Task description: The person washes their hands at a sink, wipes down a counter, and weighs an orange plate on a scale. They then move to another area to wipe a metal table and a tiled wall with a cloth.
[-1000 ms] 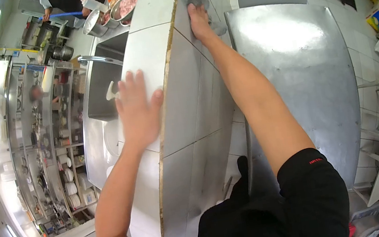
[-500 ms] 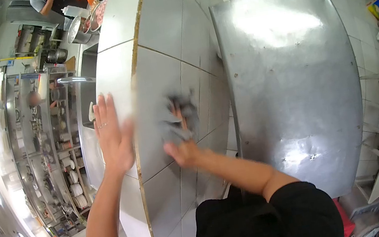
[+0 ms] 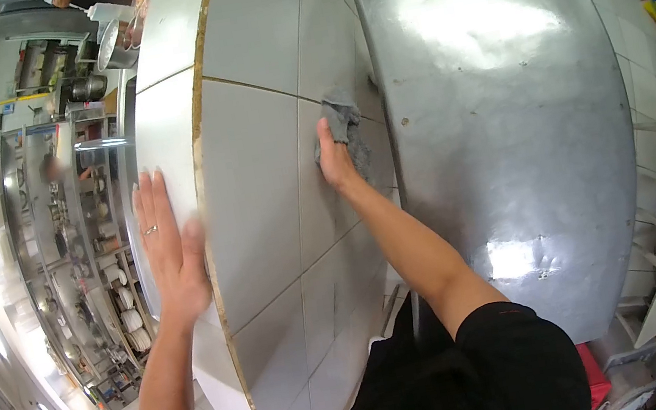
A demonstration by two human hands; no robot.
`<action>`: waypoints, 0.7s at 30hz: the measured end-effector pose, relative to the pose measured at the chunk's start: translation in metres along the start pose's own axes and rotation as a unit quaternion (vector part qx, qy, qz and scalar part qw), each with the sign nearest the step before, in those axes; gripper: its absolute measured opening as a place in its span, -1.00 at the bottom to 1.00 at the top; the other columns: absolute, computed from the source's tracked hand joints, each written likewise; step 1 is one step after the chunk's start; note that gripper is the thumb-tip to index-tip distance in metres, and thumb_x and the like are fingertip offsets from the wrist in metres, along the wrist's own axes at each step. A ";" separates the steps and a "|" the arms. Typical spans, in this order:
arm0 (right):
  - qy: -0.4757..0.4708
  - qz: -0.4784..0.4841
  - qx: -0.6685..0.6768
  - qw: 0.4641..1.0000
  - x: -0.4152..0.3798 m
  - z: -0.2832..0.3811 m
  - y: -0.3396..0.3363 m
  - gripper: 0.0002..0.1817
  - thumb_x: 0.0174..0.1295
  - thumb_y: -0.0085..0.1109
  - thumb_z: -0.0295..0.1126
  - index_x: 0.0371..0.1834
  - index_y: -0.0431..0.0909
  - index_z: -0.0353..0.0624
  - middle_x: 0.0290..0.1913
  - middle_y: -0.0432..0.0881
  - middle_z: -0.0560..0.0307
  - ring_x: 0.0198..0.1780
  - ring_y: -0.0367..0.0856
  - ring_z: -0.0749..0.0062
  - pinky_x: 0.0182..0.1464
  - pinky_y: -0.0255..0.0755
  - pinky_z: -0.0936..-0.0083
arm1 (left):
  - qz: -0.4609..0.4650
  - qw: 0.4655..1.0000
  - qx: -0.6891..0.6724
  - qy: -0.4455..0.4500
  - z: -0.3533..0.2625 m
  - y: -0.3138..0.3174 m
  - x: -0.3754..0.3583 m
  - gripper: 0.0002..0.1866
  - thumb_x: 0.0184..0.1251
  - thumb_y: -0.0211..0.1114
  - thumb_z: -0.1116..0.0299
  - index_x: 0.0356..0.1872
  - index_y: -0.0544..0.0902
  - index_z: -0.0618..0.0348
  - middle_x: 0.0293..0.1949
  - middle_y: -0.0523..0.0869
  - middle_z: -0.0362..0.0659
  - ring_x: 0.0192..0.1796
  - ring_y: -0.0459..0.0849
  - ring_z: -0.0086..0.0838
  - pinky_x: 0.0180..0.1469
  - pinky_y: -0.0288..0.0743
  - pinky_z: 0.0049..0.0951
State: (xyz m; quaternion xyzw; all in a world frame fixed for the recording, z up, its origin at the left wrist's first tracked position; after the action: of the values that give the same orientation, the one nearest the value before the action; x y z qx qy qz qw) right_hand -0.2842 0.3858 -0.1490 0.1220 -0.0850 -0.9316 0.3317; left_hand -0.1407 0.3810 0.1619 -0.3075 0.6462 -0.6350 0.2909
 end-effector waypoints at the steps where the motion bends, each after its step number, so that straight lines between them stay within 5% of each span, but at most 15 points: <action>1: 0.003 0.000 -0.002 1.000 0.015 -0.010 -0.008 0.09 0.35 -0.50 0.45 0.46 0.15 -0.50 0.53 0.11 -0.34 0.60 -0.04 -0.03 0.57 -0.16 0.26 | 0.005 1.000 0.000 0.000 0.000 0.000 0.000 -0.24 0.55 -0.26 -0.11 0.53 0.08 0.31 0.56 0.02 0.16 0.60 -0.09 0.04 0.57 -0.27 -0.08; 2: 0.180 0.088 -0.019 0.979 0.036 -0.050 -0.006 0.13 0.33 -0.48 0.48 0.47 0.07 -0.54 0.54 0.06 -0.34 0.60 -0.07 0.01 0.57 -0.16 0.26 | 0.012 1.000 0.003 0.001 0.000 0.000 -0.002 -0.22 0.56 -0.32 -0.14 0.55 0.03 0.29 0.58 -0.01 0.11 0.62 -0.14 -0.05 0.58 -0.29 -0.11; 3: 0.345 0.174 -0.034 0.922 0.037 -0.083 -0.001 0.18 0.30 -0.46 0.51 0.48 0.00 -0.58 0.56 0.01 -0.34 0.61 -0.11 0.05 0.56 -0.17 0.26 | -0.008 1.000 -0.010 0.015 -0.004 -0.003 -0.002 -0.31 0.57 -0.19 0.01 0.52 0.12 0.31 0.54 0.06 0.19 0.58 -0.04 0.11 0.56 -0.22 -0.06; 6: 0.345 0.117 0.022 0.931 0.048 -0.080 -0.002 0.21 0.28 -0.45 0.53 0.45 0.04 -0.62 0.54 0.03 -0.39 0.61 -0.08 0.02 0.55 -0.13 0.26 | -0.004 1.000 -0.006 -0.003 -0.004 -0.002 -0.001 -0.31 0.58 -0.20 -0.01 0.52 0.12 0.30 0.54 0.07 0.19 0.58 -0.02 0.10 0.56 -0.20 -0.07; 7: 0.286 0.074 -0.011 0.955 0.038 -0.073 -0.003 0.12 0.35 -0.48 0.44 0.34 0.24 -0.64 0.44 0.21 -0.51 0.54 0.08 -0.17 0.52 -0.01 0.23 | -0.006 1.000 0.003 0.002 -0.005 -0.003 0.000 -0.30 0.58 -0.21 -0.04 0.52 0.11 0.30 0.54 0.08 0.19 0.58 -0.01 0.09 0.56 -0.18 -0.07; 10: 0.158 0.081 -0.005 0.984 0.034 -0.059 0.000 0.12 0.35 -0.45 0.45 0.46 0.08 -0.57 0.52 0.08 -0.41 0.59 -0.02 -0.06 0.53 -0.04 0.25 | -0.012 1.000 0.011 0.011 -0.004 -0.002 0.000 -0.29 0.58 -0.23 -0.06 0.52 0.11 0.29 0.54 0.08 0.18 0.58 -0.02 0.09 0.56 -0.18 -0.07; 17: 0.258 0.136 0.087 0.953 0.013 -0.078 -0.004 0.06 0.38 -0.43 0.41 0.52 -0.01 -0.47 0.58 -0.01 -0.26 0.62 -0.11 0.07 0.56 -0.13 0.23 | -0.009 1.000 0.009 -0.001 -0.004 -0.002 0.002 -0.26 0.58 -0.27 -0.12 0.52 0.11 0.28 0.54 0.09 0.20 0.58 -0.03 0.12 0.56 -0.20 -0.05; 21: 0.208 0.163 -0.023 0.964 -0.148 -0.091 -0.025 -0.04 0.43 -0.40 0.33 0.44 0.20 -0.48 0.49 0.20 -0.33 0.56 0.06 -0.06 0.55 -0.09 0.26 | -0.007 1.000 0.010 0.006 -0.002 -0.001 0.004 -0.25 0.57 -0.28 -0.14 0.53 0.11 0.28 0.54 0.08 0.20 0.58 -0.04 0.13 0.56 -0.21 -0.04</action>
State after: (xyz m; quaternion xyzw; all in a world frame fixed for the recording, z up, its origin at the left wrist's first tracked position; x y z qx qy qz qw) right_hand -0.1620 0.4924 -0.2164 0.2902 -0.0111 -0.8205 0.4924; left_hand -0.1448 0.3797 0.1632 -0.3050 0.6397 -0.6453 0.2852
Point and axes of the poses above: each hand's wrist, its own x-axis towards the middle knuckle, its own y-axis out of the palm, z = x × y, the point moved 9 cm from there along x, towards the middle knuckle
